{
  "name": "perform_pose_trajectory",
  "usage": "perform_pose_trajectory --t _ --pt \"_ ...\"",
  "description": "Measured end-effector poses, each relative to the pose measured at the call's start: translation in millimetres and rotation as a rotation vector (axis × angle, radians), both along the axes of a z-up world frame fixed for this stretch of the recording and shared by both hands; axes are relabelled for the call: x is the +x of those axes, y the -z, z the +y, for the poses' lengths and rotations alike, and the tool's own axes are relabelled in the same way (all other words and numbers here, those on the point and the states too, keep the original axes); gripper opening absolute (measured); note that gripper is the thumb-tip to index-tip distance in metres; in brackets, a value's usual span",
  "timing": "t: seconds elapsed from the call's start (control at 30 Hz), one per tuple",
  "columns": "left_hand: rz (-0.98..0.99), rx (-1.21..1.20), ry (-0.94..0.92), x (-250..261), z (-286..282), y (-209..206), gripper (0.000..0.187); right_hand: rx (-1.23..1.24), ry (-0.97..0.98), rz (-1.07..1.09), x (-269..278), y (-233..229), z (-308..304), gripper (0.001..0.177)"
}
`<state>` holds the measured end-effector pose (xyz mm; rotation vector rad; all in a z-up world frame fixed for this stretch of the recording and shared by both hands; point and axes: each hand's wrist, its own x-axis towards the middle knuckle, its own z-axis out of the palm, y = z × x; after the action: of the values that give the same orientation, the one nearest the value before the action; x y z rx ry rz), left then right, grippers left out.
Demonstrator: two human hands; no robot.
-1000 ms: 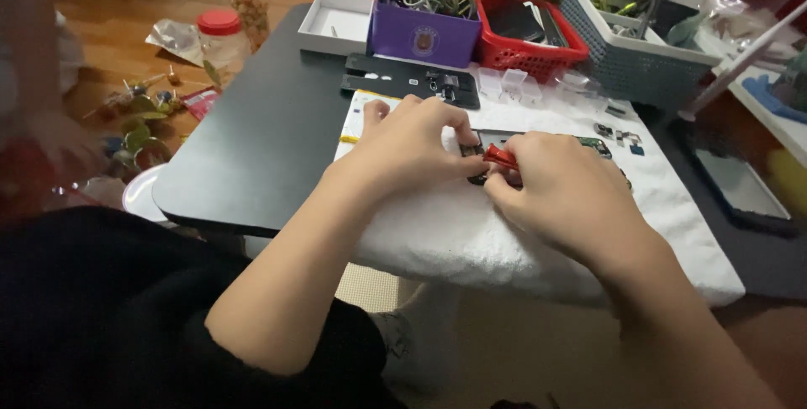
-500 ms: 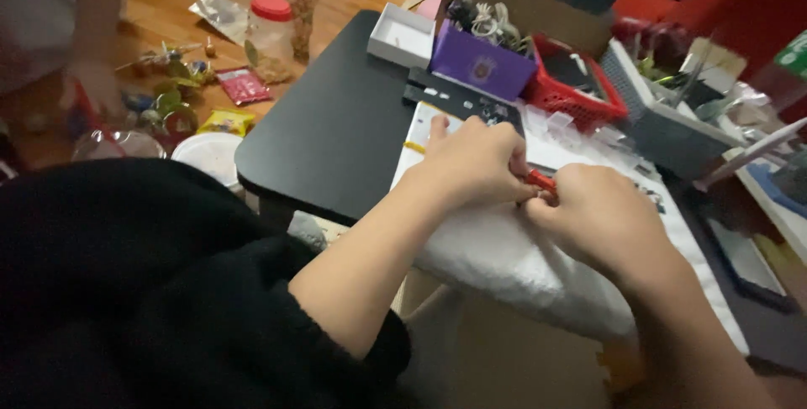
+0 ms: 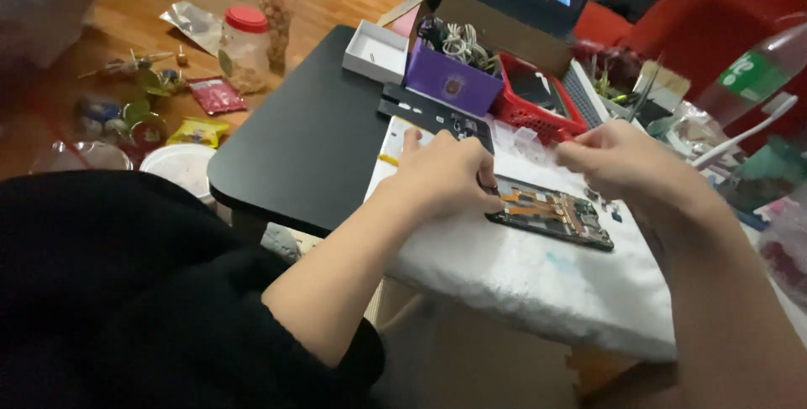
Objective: Using a precision screwdriver to disassemble or repair internal components of a smartphone, including screws and ribbon cables.
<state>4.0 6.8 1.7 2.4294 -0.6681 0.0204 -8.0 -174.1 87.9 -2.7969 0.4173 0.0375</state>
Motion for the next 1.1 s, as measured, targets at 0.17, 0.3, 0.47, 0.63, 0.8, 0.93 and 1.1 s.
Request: perform_pose_trajectory --t 0.17,0.3,0.47,0.63,0.8,0.93,1.1 --pt "-0.013 0.008 -0.007 -1 1 -2 0.020 0.186 0.123 -0.094 28 -23 -31 0.028" --pt "-0.018 0.029 -0.013 -1 -2 0 0.020 0.246 0.117 -0.077 83 -22 -90 0.020" --pt "0.010 0.047 -0.026 -2 -5 -1 0.022 0.070 0.208 0.023 76 -26 -99 0.028" --pt "0.020 0.070 -0.035 0 -6 -1 0.025 0.063 0.149 0.136 93 -2 -105 0.030" --pt "0.026 0.043 -0.037 -4 -4 -1 0.024 0.070 0.177 0.143 92 11 -93 0.072" --pt "0.008 -0.084 0.007 0 -3 5 0.032 0.078 0.036 -0.074 122 36 -146 0.044" --pt "0.034 0.057 -0.043 -3 -5 -3 0.029 0.127 0.173 -0.225 68 10 -99 0.042"
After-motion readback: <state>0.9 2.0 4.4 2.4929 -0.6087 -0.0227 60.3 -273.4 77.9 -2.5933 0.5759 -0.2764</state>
